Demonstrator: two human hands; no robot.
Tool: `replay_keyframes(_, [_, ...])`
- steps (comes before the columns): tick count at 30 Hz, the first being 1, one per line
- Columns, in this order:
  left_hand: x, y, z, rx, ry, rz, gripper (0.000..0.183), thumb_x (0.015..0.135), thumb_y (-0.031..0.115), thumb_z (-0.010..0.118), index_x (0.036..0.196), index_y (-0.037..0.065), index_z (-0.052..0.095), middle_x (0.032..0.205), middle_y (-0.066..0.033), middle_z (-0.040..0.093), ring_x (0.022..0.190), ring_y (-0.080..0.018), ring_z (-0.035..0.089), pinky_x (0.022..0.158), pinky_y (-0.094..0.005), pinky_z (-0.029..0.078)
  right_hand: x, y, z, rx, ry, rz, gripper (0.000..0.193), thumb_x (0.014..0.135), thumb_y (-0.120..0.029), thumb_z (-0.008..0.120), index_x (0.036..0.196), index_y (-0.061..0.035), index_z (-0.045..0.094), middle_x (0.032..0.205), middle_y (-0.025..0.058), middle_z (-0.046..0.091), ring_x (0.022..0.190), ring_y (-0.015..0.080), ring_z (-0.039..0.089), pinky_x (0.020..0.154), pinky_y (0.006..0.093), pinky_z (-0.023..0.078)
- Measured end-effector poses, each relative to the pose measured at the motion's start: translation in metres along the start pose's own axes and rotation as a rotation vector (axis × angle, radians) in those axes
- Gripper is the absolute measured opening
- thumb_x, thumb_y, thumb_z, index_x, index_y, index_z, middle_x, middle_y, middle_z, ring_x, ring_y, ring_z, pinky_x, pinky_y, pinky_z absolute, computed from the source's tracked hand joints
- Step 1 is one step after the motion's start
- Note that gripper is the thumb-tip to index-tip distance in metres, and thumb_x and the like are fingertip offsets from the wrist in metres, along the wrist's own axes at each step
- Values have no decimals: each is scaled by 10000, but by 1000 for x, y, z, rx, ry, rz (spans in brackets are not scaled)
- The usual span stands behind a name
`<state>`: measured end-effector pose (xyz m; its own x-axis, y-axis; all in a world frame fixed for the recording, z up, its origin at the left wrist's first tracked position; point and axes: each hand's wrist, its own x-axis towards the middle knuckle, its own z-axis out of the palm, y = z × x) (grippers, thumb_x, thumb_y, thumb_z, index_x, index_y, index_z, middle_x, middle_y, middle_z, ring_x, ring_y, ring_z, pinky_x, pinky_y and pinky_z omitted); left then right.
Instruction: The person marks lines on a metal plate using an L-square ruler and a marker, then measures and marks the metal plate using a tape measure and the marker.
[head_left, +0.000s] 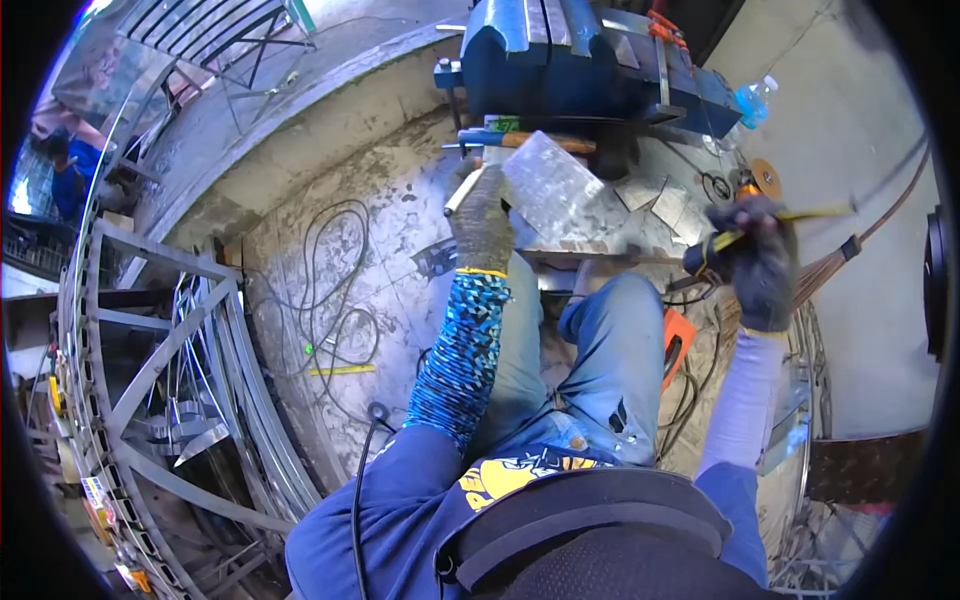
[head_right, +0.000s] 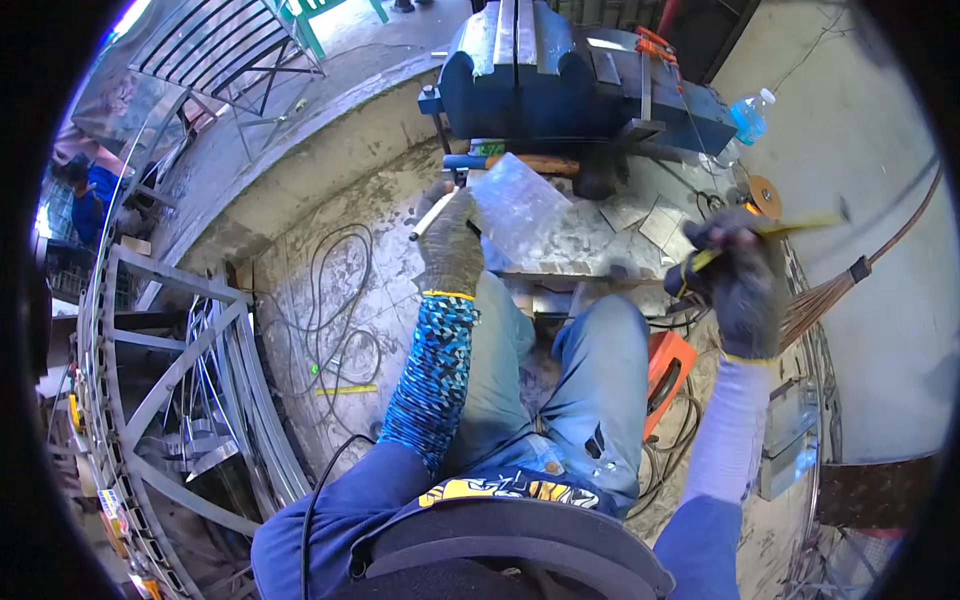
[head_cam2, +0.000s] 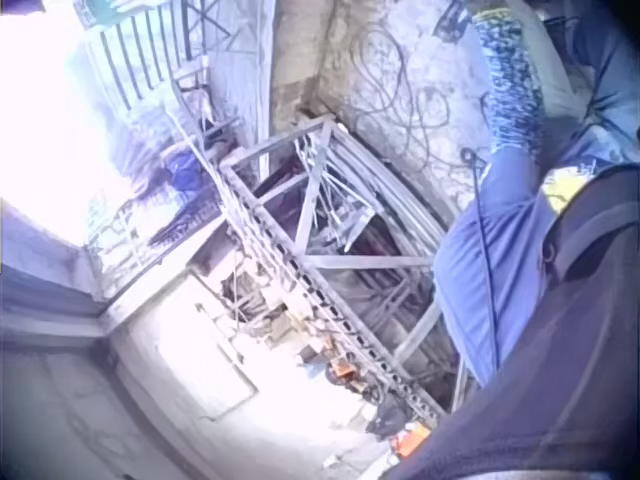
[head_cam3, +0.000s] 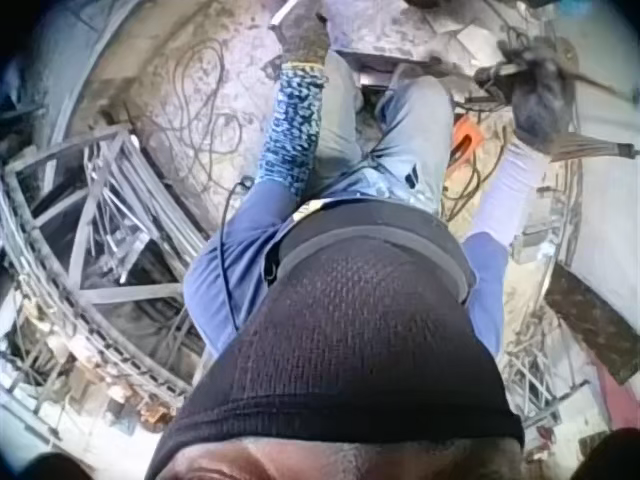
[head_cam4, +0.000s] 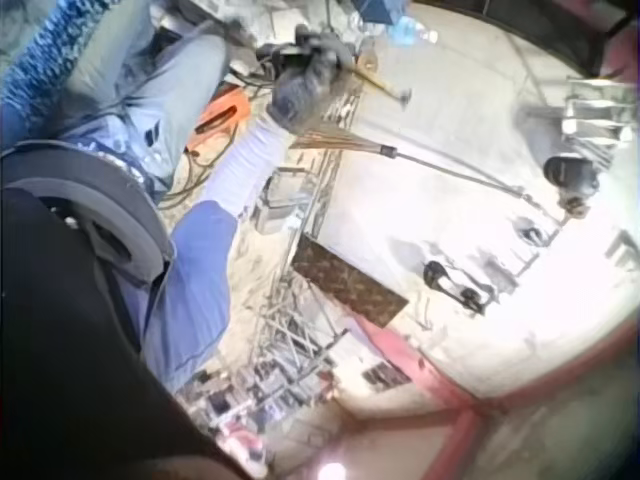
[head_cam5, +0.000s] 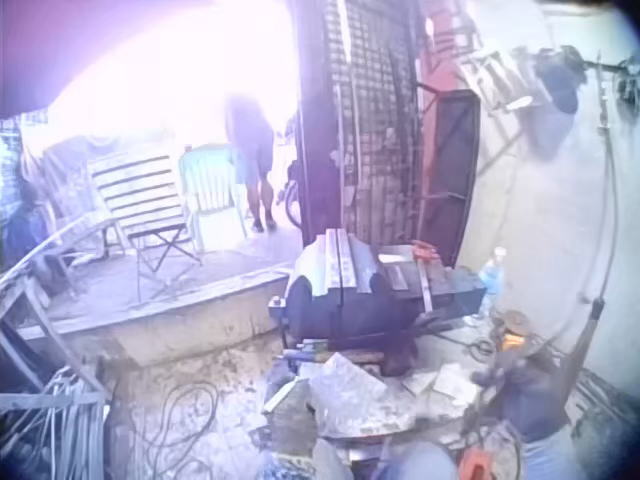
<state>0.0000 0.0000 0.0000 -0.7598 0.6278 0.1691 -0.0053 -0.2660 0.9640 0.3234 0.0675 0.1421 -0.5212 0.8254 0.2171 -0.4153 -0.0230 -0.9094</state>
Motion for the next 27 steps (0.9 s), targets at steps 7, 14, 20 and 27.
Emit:
replay_keyframes(7, [9,10,-22,-689,282,-206,393,866,-85,649,1222,59,566,1059,-117,646,934,-203,669,777,-312,575,59,75,1,44,73,136,244,997,-203,674,1122,6,655,1010,88,675,935,187,655,873,351,565])
replay_keyframes(14, [19,0,-37,-683,318,-143,364,862,-104,628,1189,51,590,984,-111,669,948,-213,677,811,-338,580,111,113,49,-458,27,18,254,955,-180,702,1124,9,728,983,88,738,919,164,683,860,313,545])
replay_keyframes(20, [22,-18,-55,-544,290,-109,233,902,-54,614,1108,56,611,974,-98,662,919,-220,673,842,-339,568,151,120,93,-930,14,-38,285,921,-244,677,1107,-41,753,998,153,752,887,245,708,855,386,545])
replay_keyframes(27, [21,-7,-51,-627,391,-117,296,910,-33,625,1195,38,589,1021,-126,663,946,-231,677,837,-351,588,174,107,112,-1556,-20,-81,257,919,-241,637,1122,-140,757,1141,159,724,1070,360,691,950,476,537])
